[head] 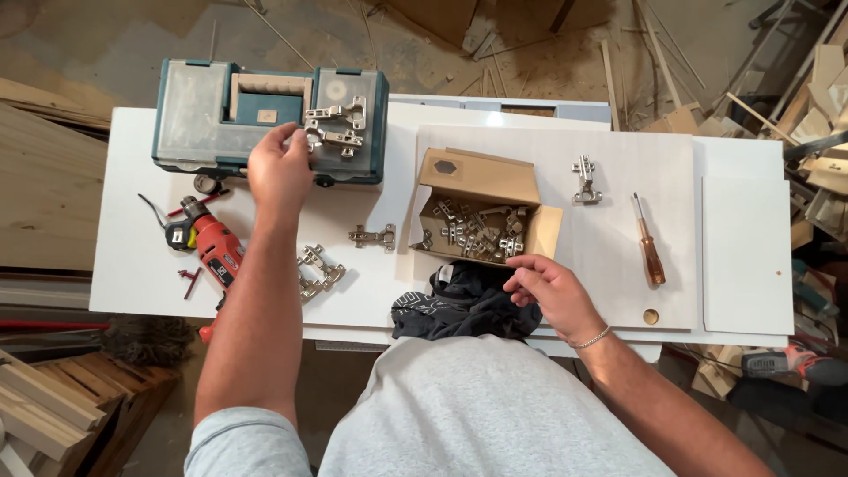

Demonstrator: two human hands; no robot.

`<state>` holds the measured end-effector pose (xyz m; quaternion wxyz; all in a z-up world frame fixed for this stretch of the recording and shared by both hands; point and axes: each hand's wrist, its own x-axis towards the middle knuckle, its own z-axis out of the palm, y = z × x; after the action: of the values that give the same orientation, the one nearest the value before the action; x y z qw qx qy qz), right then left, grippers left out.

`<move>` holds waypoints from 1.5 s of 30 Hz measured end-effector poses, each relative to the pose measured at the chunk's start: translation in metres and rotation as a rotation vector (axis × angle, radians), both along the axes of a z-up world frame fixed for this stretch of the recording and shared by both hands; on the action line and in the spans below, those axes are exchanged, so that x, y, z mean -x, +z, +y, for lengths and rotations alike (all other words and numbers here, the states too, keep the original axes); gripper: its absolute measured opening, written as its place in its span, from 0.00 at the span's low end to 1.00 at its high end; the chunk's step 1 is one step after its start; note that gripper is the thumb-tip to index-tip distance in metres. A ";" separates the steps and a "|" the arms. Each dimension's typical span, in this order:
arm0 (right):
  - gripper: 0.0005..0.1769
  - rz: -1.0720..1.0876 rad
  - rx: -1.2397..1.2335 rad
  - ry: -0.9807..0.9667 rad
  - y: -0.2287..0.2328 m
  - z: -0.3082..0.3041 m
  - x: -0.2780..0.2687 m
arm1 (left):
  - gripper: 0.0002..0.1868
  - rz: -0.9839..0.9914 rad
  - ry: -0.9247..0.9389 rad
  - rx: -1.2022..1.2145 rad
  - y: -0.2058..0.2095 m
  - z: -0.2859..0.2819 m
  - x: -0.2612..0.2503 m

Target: Sorting and inspecting cabinet hinges on a workbench and using a screwdriver to adjust them

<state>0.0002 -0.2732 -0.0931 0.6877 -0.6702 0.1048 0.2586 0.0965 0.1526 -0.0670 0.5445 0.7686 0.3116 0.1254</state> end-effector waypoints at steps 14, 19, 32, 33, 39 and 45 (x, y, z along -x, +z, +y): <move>0.11 -0.235 0.506 -0.107 -0.005 -0.036 -0.044 | 0.04 -0.019 -0.511 -0.502 -0.091 -0.114 0.137; 0.13 -1.030 0.983 0.466 -0.016 -0.010 -0.079 | 0.27 0.182 -1.003 -0.488 -0.120 -0.154 0.168; 0.05 -1.560 1.406 0.875 -0.100 -0.005 -0.119 | 0.16 0.053 -0.831 -0.569 -0.121 -0.144 0.171; 0.04 -1.557 1.374 0.896 -0.086 -0.006 -0.118 | 0.14 0.087 -0.776 -0.482 -0.113 -0.142 0.172; 0.05 -1.596 0.921 0.526 -0.006 -0.007 -0.084 | 0.20 0.188 -0.538 0.099 -0.052 -0.148 0.163; 0.06 -1.536 0.669 0.342 -0.023 -0.013 -0.037 | 0.31 0.041 -0.562 0.981 -0.043 -0.177 0.134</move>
<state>0.0374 -0.2866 -0.1165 0.2856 -0.8339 -0.4221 -0.2118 -0.0376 -0.0247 -0.1096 0.8443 0.4812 0.1273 -0.1988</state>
